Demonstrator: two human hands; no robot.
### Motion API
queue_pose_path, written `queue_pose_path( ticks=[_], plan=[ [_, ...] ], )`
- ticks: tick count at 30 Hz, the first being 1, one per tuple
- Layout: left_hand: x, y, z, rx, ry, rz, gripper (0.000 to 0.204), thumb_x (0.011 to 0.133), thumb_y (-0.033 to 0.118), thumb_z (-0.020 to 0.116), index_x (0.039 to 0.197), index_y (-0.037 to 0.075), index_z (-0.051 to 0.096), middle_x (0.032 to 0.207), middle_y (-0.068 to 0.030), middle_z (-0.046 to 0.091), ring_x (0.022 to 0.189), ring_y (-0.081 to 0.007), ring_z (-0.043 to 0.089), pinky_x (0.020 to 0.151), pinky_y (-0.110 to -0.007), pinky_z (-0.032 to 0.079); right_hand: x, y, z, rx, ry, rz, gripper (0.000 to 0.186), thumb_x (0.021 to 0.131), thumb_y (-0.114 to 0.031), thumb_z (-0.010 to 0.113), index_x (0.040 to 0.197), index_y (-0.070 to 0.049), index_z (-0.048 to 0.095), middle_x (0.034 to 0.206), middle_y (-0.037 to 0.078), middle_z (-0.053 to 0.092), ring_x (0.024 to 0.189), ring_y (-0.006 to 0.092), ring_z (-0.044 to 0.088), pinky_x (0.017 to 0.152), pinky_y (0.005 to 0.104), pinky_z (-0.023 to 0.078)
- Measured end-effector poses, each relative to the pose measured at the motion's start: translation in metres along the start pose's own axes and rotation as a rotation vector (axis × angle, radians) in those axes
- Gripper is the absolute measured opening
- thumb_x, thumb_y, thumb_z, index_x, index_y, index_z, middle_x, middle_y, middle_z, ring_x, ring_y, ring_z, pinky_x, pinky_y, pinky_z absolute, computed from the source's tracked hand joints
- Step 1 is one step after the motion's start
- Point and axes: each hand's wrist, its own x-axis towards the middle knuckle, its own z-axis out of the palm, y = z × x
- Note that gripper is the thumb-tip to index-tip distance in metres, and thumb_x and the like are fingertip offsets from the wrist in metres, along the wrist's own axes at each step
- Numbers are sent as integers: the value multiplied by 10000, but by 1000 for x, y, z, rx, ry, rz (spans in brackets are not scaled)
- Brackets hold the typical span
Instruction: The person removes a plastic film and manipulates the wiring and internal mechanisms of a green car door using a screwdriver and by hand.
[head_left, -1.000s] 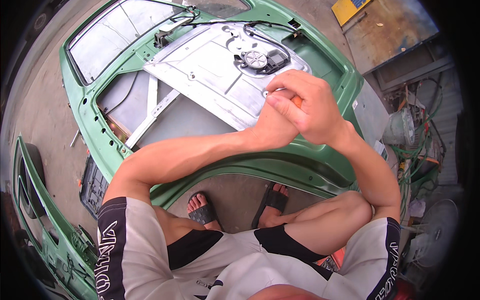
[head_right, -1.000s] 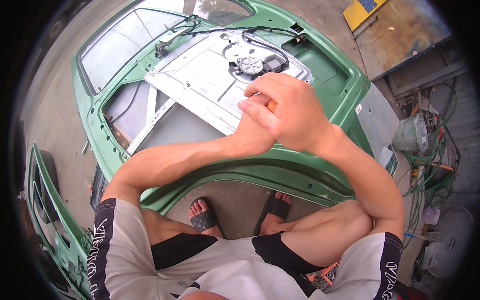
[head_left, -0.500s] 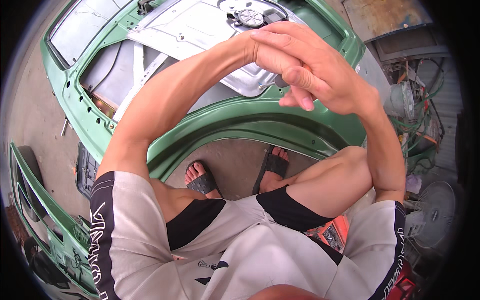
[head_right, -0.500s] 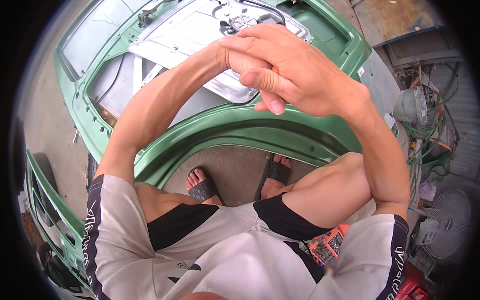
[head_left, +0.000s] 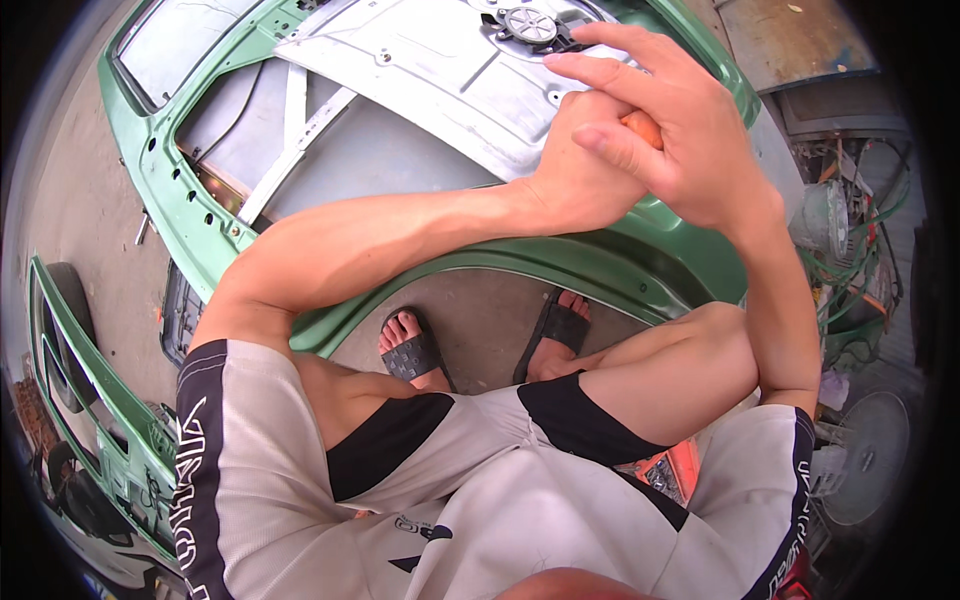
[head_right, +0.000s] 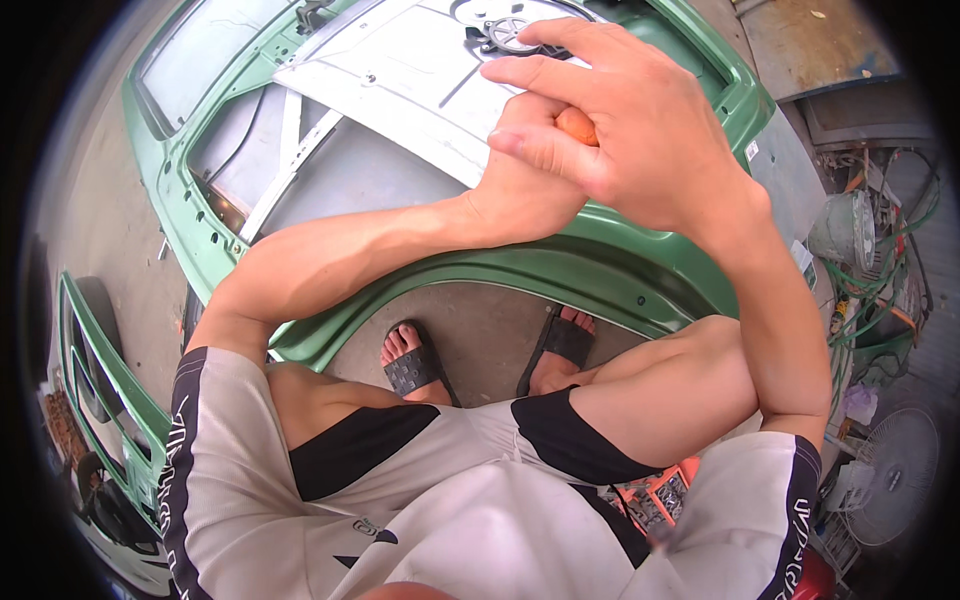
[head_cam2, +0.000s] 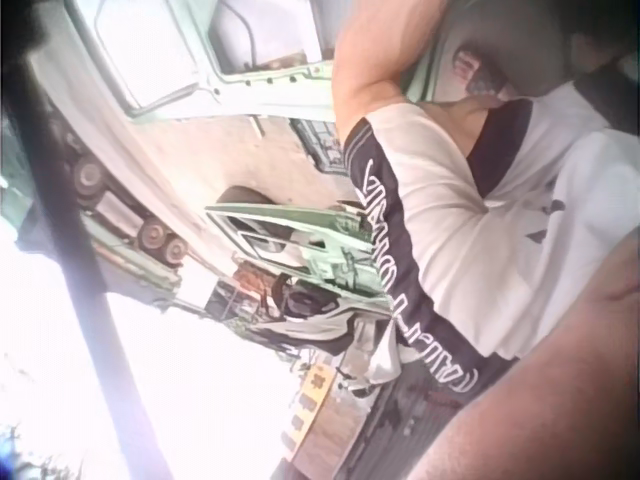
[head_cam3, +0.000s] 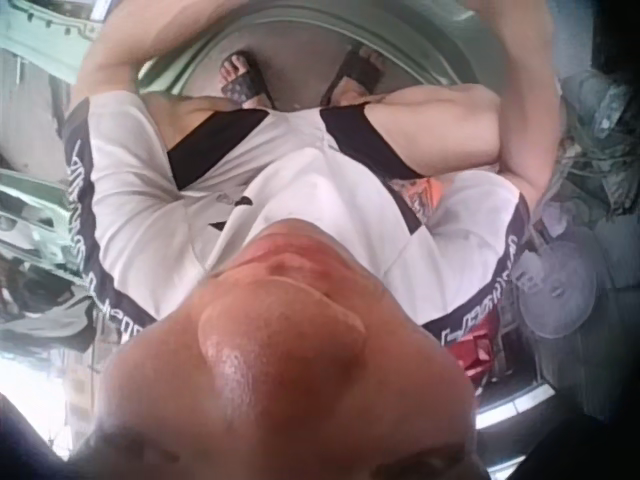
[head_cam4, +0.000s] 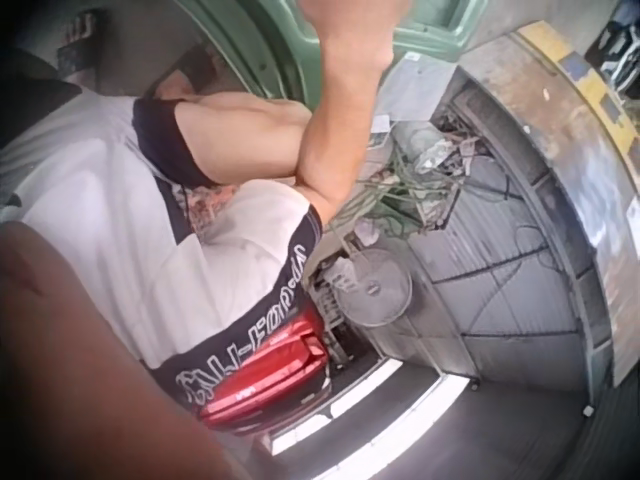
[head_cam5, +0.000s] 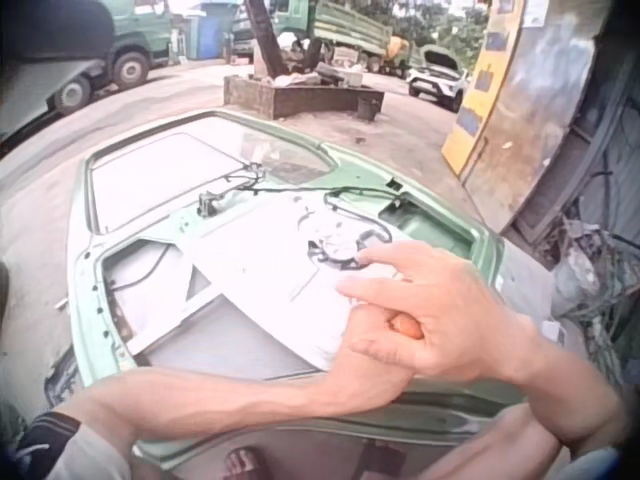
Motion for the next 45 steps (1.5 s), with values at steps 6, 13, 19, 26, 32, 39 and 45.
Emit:
queue_pose_path(
  ticks=[6, 13, 19, 26, 32, 39, 45],
  plan=[
    [6, -5, -15, -46, -197, 13, 123, 816, 111, 699, 889, 12, 693, 880, -149, 708, 821, -289, 682, 698, -408, 542, -1, -9, 4, -11, -25, 107, 426, 949, -283, 641, 1337, -109, 673, 1351, 157, 631, 1211, 350, 608, 1029, 422, 474],
    [76, 5, -51, -250, -1453, -161, 303, 851, 291, 845, 937, 22, 736, 919, -61, 728, 914, -191, 659, 867, -335, 491, -2, -6, -8, 204, -169, -4, 756, 1013, -626, 429, 1498, -52, 515, 1545, 197, 461, 1419, 420, 423, 1184, 473, 321],
    [62, 26, -43, -506, -1405, -95, 216, 884, 195, 785, 864, 9, 677, 828, -71, 688, 830, -206, 650, 779, -360, 488, 2, 3, -18, 21, -195, -96, 778, 1014, -675, 353, 1501, -94, 529, 1552, 206, 442, 1422, 456, 396, 1176, 516, 325],
    [19, -8, -13, -140, -646, 321, 96, 810, 59, 668, 788, -4, 600, 755, -139, 648, 761, -301, 642, 715, -448, 480, 7, 5, -15, 1, -163, -224, 793, 964, -719, 438, 1476, -129, 571, 1531, 173, 489, 1421, 447, 416, 1163, 529, 348],
    [12, 12, -11, 1, 19, -80, 127, 817, 22, 639, 934, -23, 619, 854, -191, 674, 826, -359, 689, 670, -428, 540, 20, 4, -6, -140, 68, -47, 778, 913, -693, 544, 1430, -115, 606, 1486, 164, 535, 1357, 444, 484, 1121, 516, 390],
    [15, -3, -25, -39, -266, 68, 214, 777, 148, 742, 891, 2, 636, 824, -168, 682, 776, -368, 660, 668, -441, 516, 8, -7, 5, -77, 91, -47, 506, 930, -359, 652, 1337, -60, 671, 1400, 168, 612, 1333, 434, 518, 1119, 486, 394],
    [54, -22, -83, 454, -950, 56, 638, 761, 384, 877, 1238, 15, 669, 1138, -140, 705, 1049, -325, 671, 959, -397, 508, -15, 4, 36, 783, 220, 364, 346, 1019, -275, 597, 1196, 19, 641, 1318, 186, 650, 1219, 311, 603, 1096, 433, 416]
  ],
)
